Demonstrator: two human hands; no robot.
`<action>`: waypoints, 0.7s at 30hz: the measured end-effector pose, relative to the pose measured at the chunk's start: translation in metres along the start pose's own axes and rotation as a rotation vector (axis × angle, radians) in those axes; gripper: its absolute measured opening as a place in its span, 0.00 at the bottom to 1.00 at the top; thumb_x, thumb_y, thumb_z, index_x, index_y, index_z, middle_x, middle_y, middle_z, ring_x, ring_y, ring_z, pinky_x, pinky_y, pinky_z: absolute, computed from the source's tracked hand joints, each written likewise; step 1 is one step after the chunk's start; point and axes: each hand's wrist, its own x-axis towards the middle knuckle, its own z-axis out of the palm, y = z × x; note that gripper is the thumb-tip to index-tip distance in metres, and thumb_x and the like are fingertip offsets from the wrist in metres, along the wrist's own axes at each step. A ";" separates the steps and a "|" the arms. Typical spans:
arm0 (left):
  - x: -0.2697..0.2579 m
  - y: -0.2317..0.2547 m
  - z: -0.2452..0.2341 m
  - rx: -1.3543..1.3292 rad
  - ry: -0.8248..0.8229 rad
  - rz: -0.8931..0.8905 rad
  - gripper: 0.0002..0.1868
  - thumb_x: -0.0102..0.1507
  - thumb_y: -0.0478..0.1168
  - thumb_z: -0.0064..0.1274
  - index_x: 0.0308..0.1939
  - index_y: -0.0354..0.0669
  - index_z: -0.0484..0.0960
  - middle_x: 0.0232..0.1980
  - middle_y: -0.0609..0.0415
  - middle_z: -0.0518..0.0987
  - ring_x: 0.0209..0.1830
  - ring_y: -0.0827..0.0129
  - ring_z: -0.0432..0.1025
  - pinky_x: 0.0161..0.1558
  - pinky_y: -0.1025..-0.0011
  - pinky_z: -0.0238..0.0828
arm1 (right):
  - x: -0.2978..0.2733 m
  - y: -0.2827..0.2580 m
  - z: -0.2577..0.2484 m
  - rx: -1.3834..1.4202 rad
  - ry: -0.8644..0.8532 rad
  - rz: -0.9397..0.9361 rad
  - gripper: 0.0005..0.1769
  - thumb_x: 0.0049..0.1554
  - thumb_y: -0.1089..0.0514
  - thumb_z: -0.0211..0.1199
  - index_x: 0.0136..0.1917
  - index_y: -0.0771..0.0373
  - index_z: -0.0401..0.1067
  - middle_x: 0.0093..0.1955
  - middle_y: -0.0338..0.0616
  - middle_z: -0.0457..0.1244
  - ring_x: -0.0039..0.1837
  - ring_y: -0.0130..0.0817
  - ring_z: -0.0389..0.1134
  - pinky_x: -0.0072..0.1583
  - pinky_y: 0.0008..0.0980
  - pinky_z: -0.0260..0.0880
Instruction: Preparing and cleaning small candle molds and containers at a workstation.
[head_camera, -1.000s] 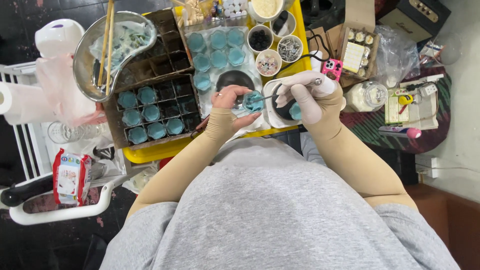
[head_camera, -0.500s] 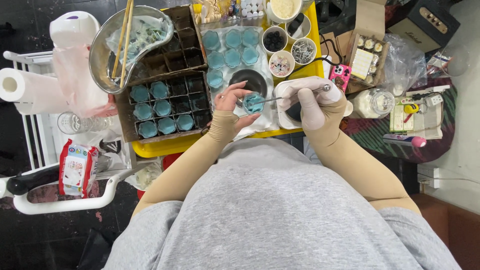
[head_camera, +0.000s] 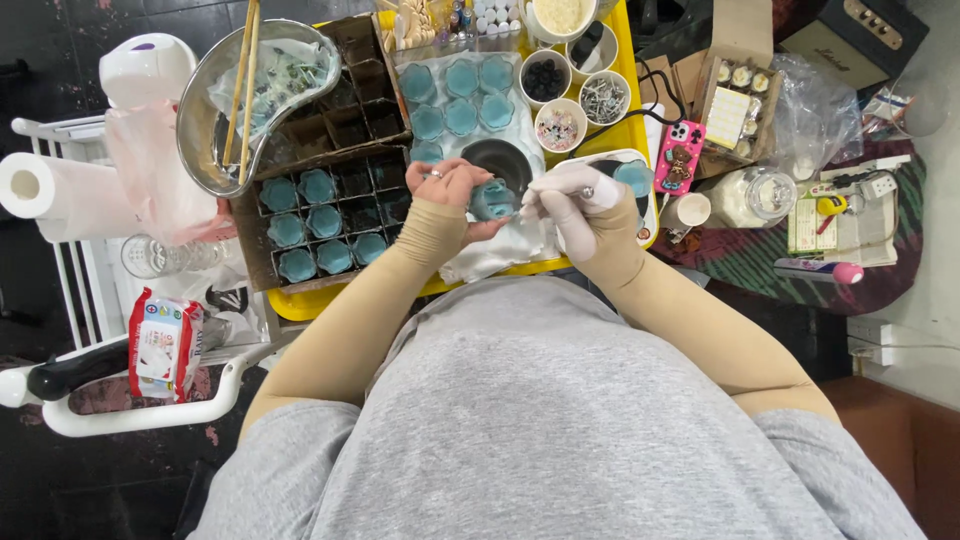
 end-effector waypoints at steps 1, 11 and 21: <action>0.005 -0.001 -0.005 0.001 -0.002 0.001 0.33 0.48 0.55 0.73 0.50 0.45 0.77 0.51 0.57 0.82 0.58 0.62 0.73 0.62 0.49 0.49 | 0.000 0.010 -0.001 0.002 0.002 0.000 0.05 0.70 0.67 0.54 0.56 0.68 0.70 0.52 0.48 0.67 0.52 0.31 0.71 0.54 0.30 0.75; 0.058 0.007 -0.022 0.307 -0.364 0.096 0.33 0.44 0.57 0.73 0.42 0.44 0.76 0.45 0.51 0.82 0.58 0.55 0.72 0.65 0.37 0.42 | -0.001 0.044 -0.011 0.179 0.254 0.079 0.02 0.71 0.64 0.54 0.56 0.63 0.67 0.50 0.45 0.67 0.50 0.30 0.72 0.54 0.31 0.76; 0.093 0.013 -0.010 0.637 -0.742 0.118 0.32 0.39 0.54 0.74 0.38 0.43 0.77 0.35 0.50 0.82 0.51 0.53 0.75 0.72 0.37 0.30 | -0.007 0.052 -0.017 0.157 0.390 0.123 0.04 0.70 0.61 0.54 0.55 0.64 0.67 0.50 0.46 0.69 0.48 0.30 0.74 0.52 0.30 0.78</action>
